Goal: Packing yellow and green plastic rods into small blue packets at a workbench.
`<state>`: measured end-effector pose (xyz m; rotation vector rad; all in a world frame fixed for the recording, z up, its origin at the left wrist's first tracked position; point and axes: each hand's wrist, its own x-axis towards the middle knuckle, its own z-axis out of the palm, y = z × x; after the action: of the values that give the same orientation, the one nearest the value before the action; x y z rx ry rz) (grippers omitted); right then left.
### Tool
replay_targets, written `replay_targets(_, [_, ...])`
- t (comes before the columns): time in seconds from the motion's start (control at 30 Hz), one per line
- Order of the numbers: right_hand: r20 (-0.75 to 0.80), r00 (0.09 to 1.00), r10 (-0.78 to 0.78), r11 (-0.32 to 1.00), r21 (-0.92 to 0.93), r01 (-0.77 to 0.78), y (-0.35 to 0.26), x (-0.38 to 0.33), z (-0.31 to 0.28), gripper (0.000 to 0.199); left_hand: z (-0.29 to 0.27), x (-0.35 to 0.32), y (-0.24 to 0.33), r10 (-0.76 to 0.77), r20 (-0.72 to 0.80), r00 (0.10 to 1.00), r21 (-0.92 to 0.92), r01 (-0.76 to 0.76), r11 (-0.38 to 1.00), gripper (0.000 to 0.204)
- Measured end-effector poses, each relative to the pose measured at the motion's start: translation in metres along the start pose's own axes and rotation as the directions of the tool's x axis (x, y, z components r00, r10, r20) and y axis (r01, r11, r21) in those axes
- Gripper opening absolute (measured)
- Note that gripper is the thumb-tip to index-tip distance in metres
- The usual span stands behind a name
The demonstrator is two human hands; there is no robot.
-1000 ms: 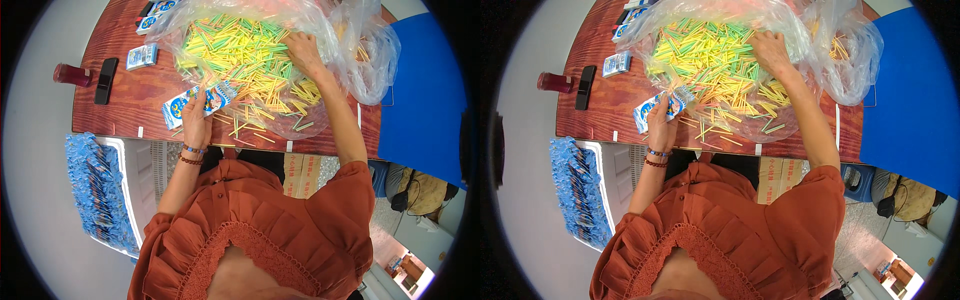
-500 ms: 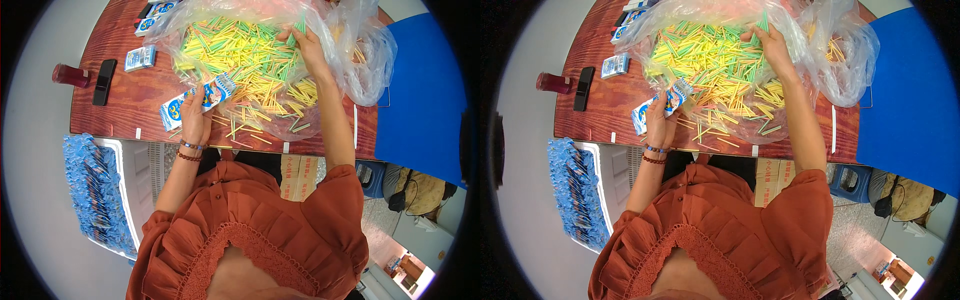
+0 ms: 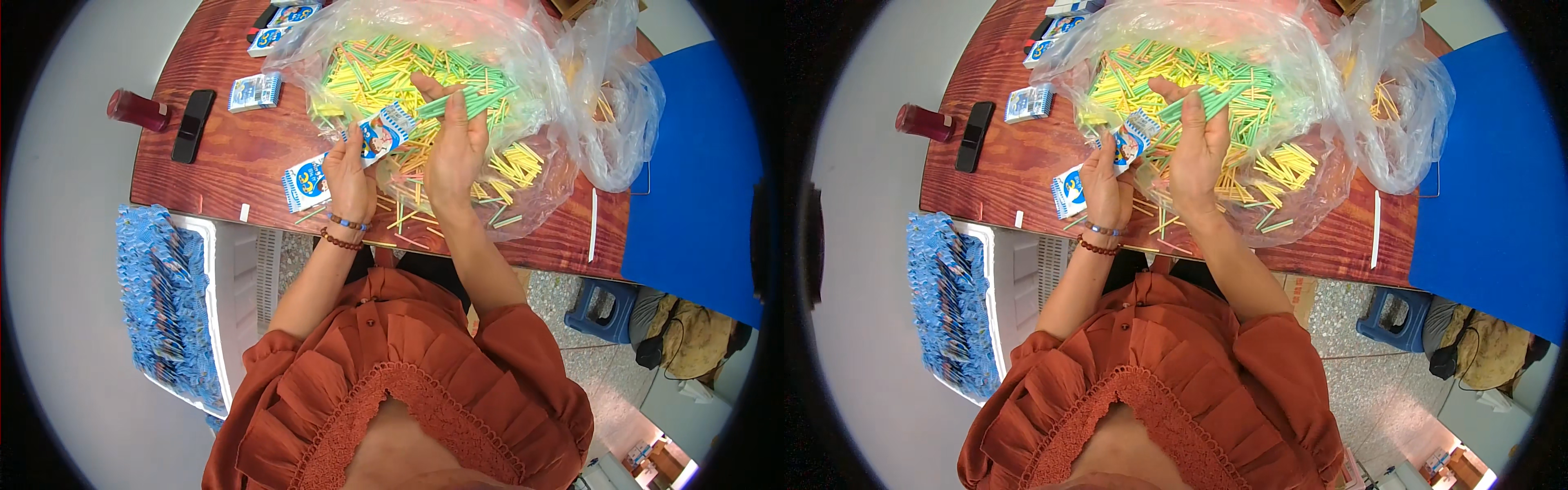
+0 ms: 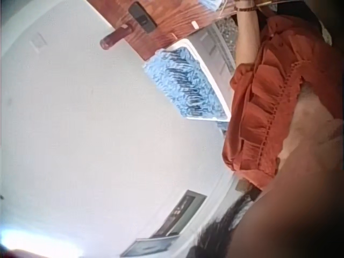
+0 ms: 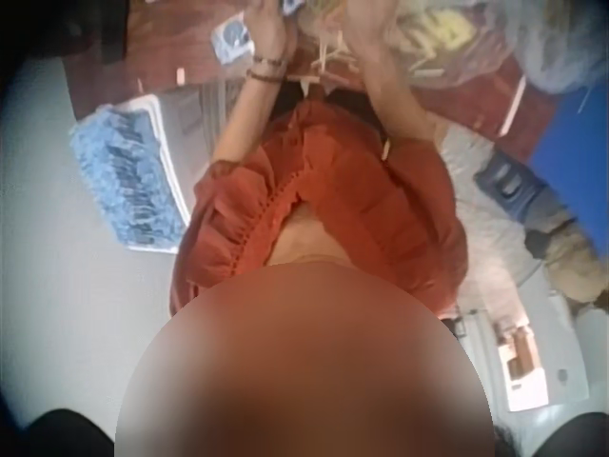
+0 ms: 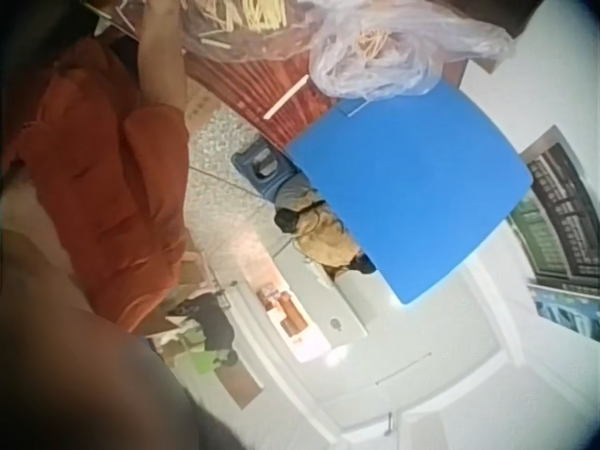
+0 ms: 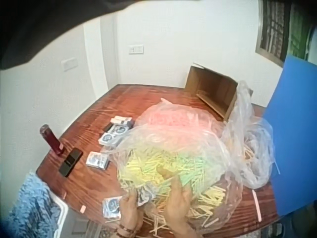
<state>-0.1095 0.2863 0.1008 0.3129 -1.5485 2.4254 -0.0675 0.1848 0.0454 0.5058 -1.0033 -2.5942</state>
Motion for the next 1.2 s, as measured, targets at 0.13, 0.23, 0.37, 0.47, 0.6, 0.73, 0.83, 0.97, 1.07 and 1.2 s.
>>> replay_targets(0.13, [-0.009, 1.0, -0.003, 1.0, -0.008, 0.003, 0.003, -0.01, 0.013, 0.028, 0.006, -0.001, -0.002, 0.011, -0.03, 0.999, -0.022, -0.012, 1.0, 0.024])
replay_targets(0.23, [0.025, 1.0, -0.004, 0.997, -0.072, 0.006, 0.01, -0.015, 0.021, 0.032, 0.009, -0.002, -0.003, 0.056, -0.029, 0.998, -0.034, -0.057, 0.998, 0.024])
replay_targets(0.37, [0.093, 0.995, 0.035, 0.995, -0.095, -0.026, 0.019, -0.018, 0.014, 0.039, 0.006, 0.001, -0.008, 0.03, -0.012, 0.999, -0.127, -0.031, 0.991, 0.024])
replay_targets(0.47, [0.15, 0.988, 0.031, 0.987, -0.162, -0.007, 0.01, -0.014, 0.013, 0.042, 0.005, -0.001, -0.005, -0.003, 0.01, 1.0, -0.163, 0.005, 0.987, 0.025])
replay_targets(0.6, [0.233, 0.965, 0.117, 0.992, -0.073, -0.103, 0.008, 0.0, 0.004, 0.044, 0.004, 0.001, -0.003, -0.035, 0.033, 0.999, -0.187, 0.041, 0.981, 0.026])
replay_targets(0.73, [0.251, 0.964, 0.086, 0.981, -0.193, -0.037, -0.013, 0.018, -0.013, 0.043, -0.002, 0.005, 0.0, -0.035, 0.024, 0.999, -0.201, 0.04, 0.979, 0.026])
replay_targets(0.83, [0.51, 0.796, 0.326, 0.756, -0.646, 0.103, -0.037, 0.038, -0.035, 0.035, -0.011, 0.013, 0.001, 0.014, 0.02, 1.0, -0.164, -0.01, 0.986, 0.026])
replay_targets(0.97, [0.68, 0.603, 0.416, 0.494, -0.726, 0.477, -0.058, 0.058, -0.039, 0.03, -0.019, 0.015, 0.006, 0.018, 0.044, 0.999, -0.139, -0.012, 0.99, 0.026])
replay_targets(1.07, [0.74, 0.429, 0.517, 0.532, -0.671, 0.517, -0.058, 0.069, -0.043, 0.029, -0.013, 0.014, 0.007, 0.019, 0.067, 0.998, -0.137, -0.01, 0.991, 0.025])
replay_targets(1.2, [0.747, 0.435, 0.502, 0.41, -0.649, 0.642, -0.049, 0.072, -0.041, 0.026, -0.013, 0.013, 0.011, 0.021, 0.075, 0.997, -0.138, -0.01, 0.99, 0.024])
